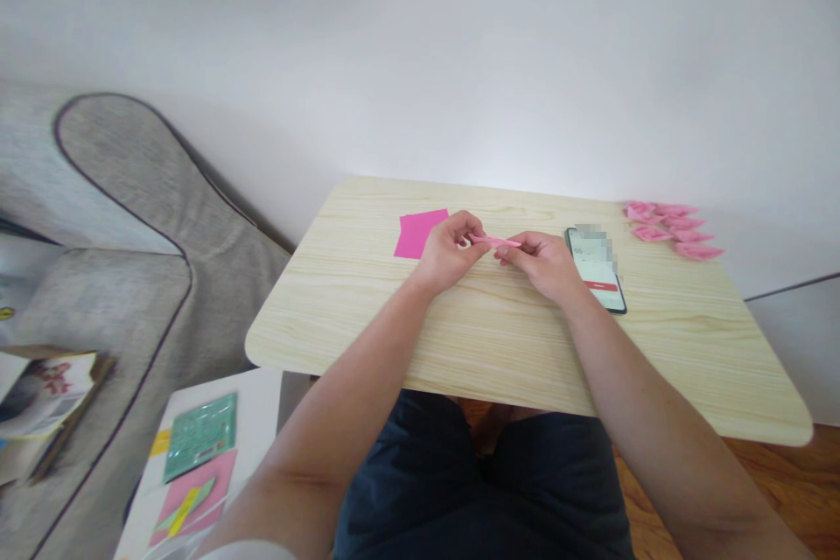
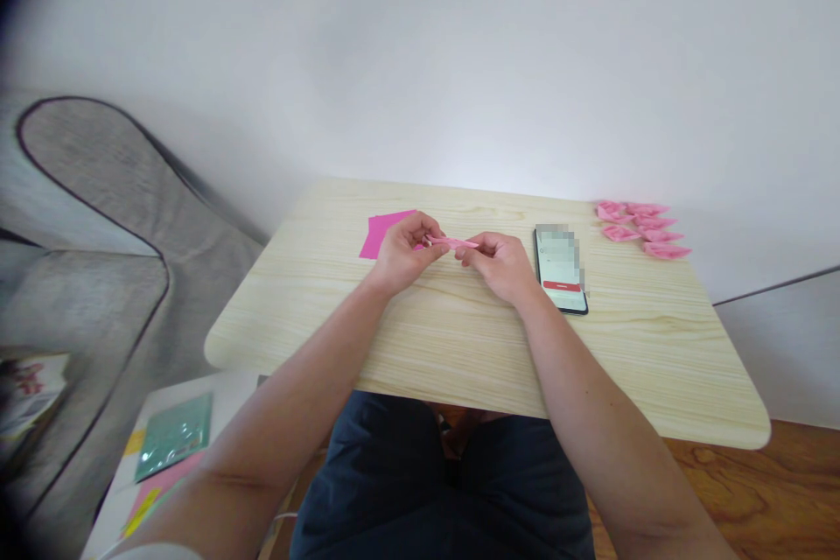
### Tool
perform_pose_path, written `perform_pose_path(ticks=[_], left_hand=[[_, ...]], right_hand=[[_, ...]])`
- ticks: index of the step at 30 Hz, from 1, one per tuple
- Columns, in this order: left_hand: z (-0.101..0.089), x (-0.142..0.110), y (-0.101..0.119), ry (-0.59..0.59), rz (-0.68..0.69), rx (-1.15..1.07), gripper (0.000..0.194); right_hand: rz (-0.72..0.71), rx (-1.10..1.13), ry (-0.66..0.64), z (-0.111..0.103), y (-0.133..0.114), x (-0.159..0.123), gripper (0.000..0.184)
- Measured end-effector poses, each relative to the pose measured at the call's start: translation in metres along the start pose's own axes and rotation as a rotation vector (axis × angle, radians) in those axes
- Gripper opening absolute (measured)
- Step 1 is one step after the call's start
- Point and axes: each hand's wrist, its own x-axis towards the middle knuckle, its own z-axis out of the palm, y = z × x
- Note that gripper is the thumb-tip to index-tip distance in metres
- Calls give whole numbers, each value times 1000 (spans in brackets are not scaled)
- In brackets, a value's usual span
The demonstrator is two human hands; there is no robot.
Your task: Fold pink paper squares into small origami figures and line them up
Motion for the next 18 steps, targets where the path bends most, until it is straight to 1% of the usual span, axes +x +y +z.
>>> perform_pose_path(ticks=[6, 11, 14, 18], left_hand=[[0, 0, 2, -17, -29, -19, 19], [-1, 1, -1, -26, -39, -53, 21], [-2, 2, -3, -42, -70, -113, 26], [-3, 3, -5, -73, -117, -230, 36]], right_hand=[[3, 2, 2, 0, -2, -1, 33], [-1, -11, -2, 0, 0, -1, 35], [-6, 2, -8, -1, 1, 0, 34], [-2, 106, -44, -2, 1, 0, 34]])
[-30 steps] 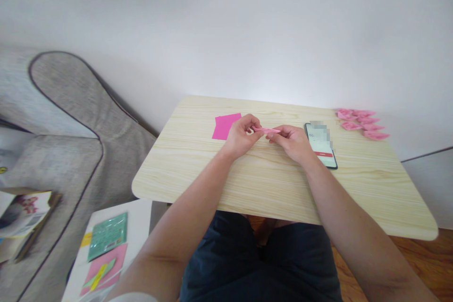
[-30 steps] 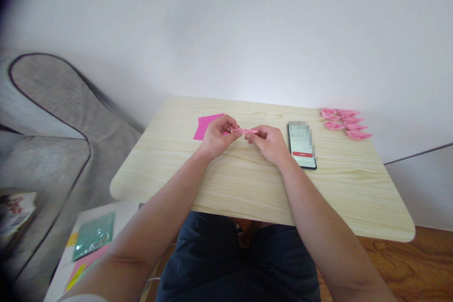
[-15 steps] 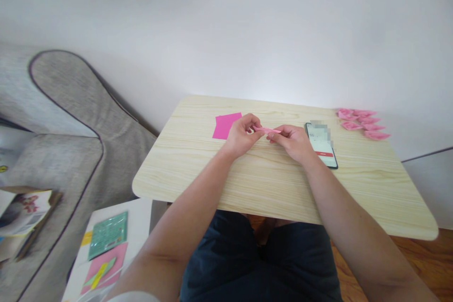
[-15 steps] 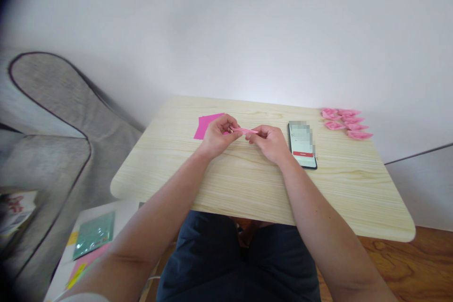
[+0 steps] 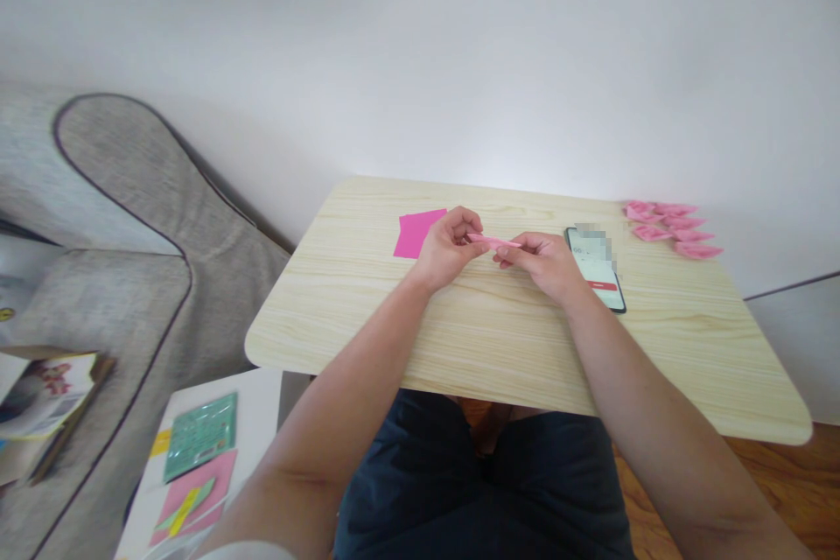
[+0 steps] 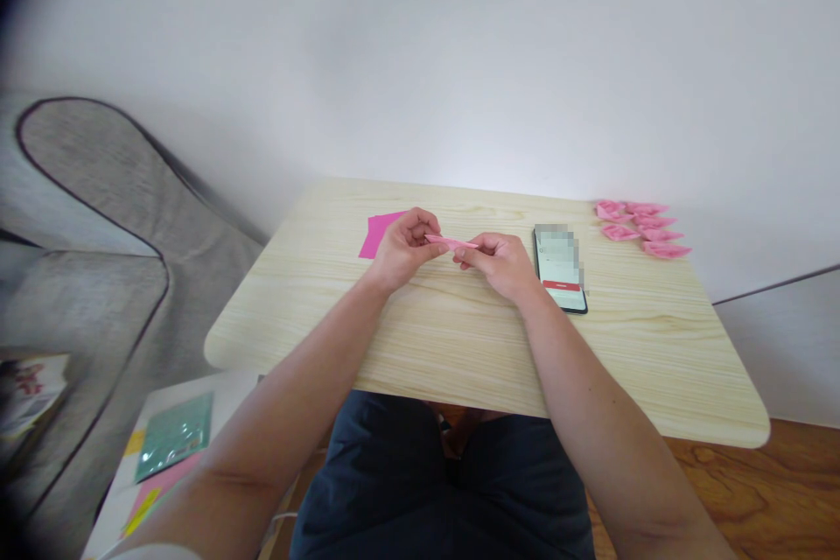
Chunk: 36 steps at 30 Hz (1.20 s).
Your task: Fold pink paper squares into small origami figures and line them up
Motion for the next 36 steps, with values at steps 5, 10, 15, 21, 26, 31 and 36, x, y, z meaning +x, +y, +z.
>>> perform_pose_path(ticks=[5, 10, 15, 21, 26, 31, 36], left_hand=[[-2, 1, -1, -3, -12, -12, 39], [-1, -1, 0, 65, 2, 148, 32], [0, -1, 5, 67, -20, 235, 29], [1, -2, 5, 26, 40, 269, 28], [0, -2, 4, 24, 19, 292, 28], [-3, -3, 8, 32, -72, 214, 31], [-3, -2, 9, 23, -45, 192, 27]], right_hand=[[7, 101, 19, 2, 0, 1, 36], [-21, 31, 117, 3, 3, 3, 32], [-87, -83, 176, 2, 3, 2, 30], [-92, -77, 133, 7, -1, 0, 32], [-106, -137, 131, 6, 3, -1, 26], [-115, -120, 136, 2, 4, -1, 24], [-94, -71, 101, 3, -1, -2, 27]])
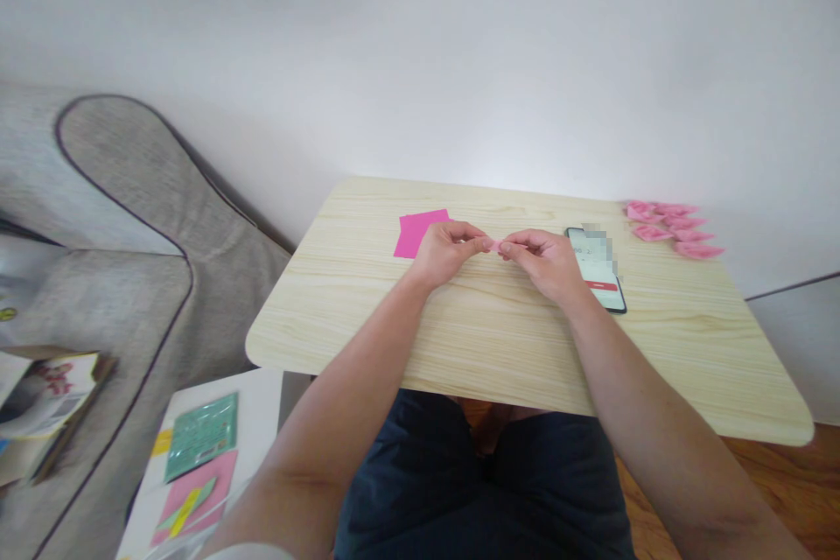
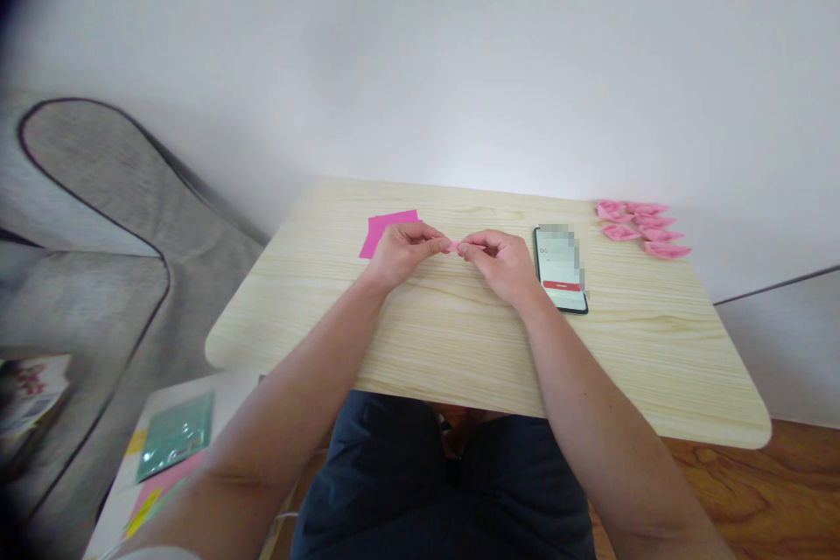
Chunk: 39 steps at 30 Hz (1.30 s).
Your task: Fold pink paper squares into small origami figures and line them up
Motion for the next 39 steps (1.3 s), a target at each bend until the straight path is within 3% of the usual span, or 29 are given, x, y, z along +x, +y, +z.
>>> perform_pose_path(ticks=[10, 13, 17, 29, 35, 39], left_hand=[[0, -1, 0, -77, 14, -64, 25], [-1, 1, -3, -34, 29, -84, 26], [-4, 5, -9, 34, 70, -50, 25], [-4, 3, -7, 6, 47, 91, 29], [-3, 2, -8, 40, 30, 89, 27], [-2, 1, -7, 41, 18, 72, 26]], right_hand=[[-1, -24, -17, 2, -1, -2, 27], [36, 46, -25, 1, -1, 0, 31], [62, -27, -22, -3, 2, 1, 31], [29, -12, -4, -3, 6, 2, 29], [46, 178, 47, -3, 9, 4, 27], [6, 117, 71, -6, 10, 4, 22]])
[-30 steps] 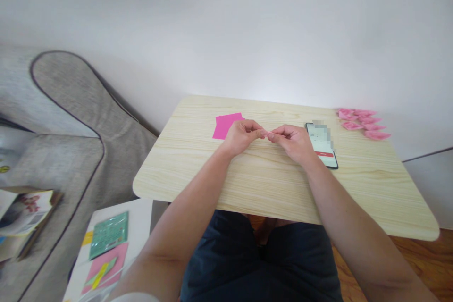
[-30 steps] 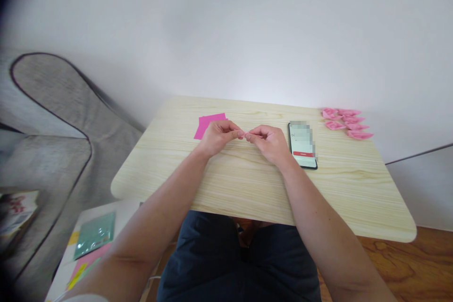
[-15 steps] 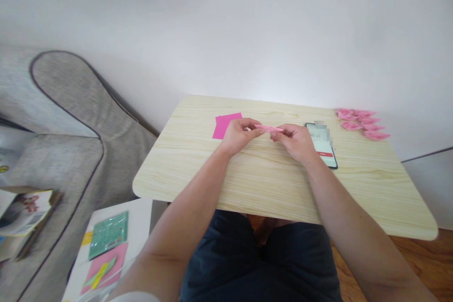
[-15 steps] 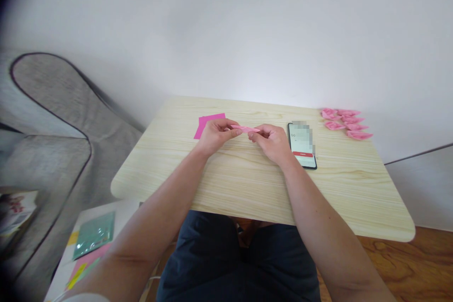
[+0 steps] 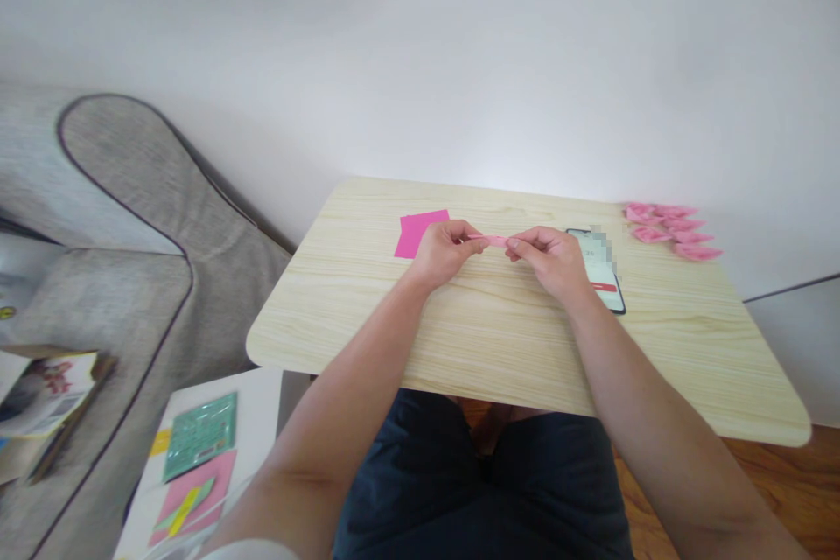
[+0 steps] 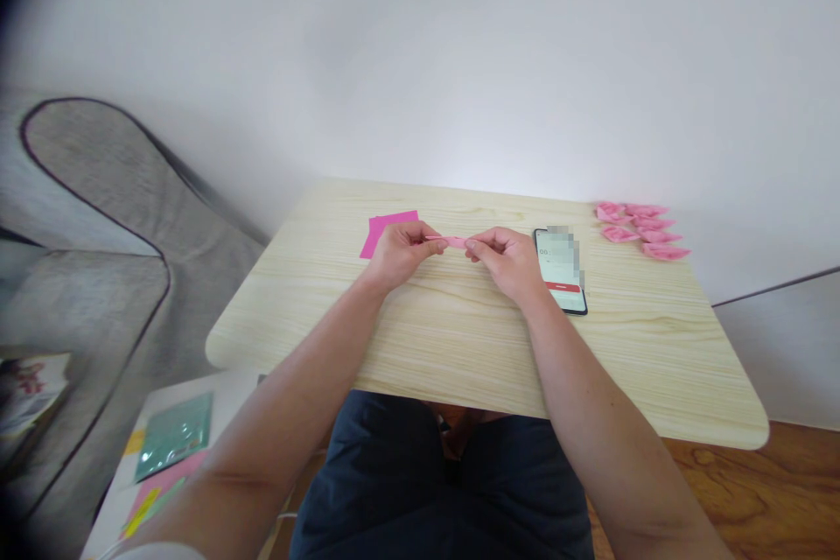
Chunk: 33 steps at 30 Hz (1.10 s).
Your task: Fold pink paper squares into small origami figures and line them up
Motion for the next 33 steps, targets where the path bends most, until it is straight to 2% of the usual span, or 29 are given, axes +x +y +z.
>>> perform_pose_path(ticks=[5, 9, 13, 19, 23, 28, 33], left_hand=[[0, 0, 1, -15, -4, -11, 26], [0, 1, 1, 55, 33, 61, 28], [-1, 0, 0, 104, 100, 246, 14], [-4, -3, 0, 20, 138, 496, 10], [-3, -5, -2, -25, 167, 560, 12], [-1, -6, -4, -19, 246, 607, 16], [1, -6, -4, -46, 242, 637, 14]], right_hand=[[-21, -40, 20, -1, 1, 0, 23], [-30, -152, 63, -1, 4, 0, 20], [-53, -378, 80, -2, 7, 1, 15], [-102, -601, 48, -3, 7, 2, 15], [-92, -652, 24, -3, 7, 3, 18], [-101, -681, 13, -2, 6, 1, 20], [-74, -636, -6, 0, 4, -2, 19]])
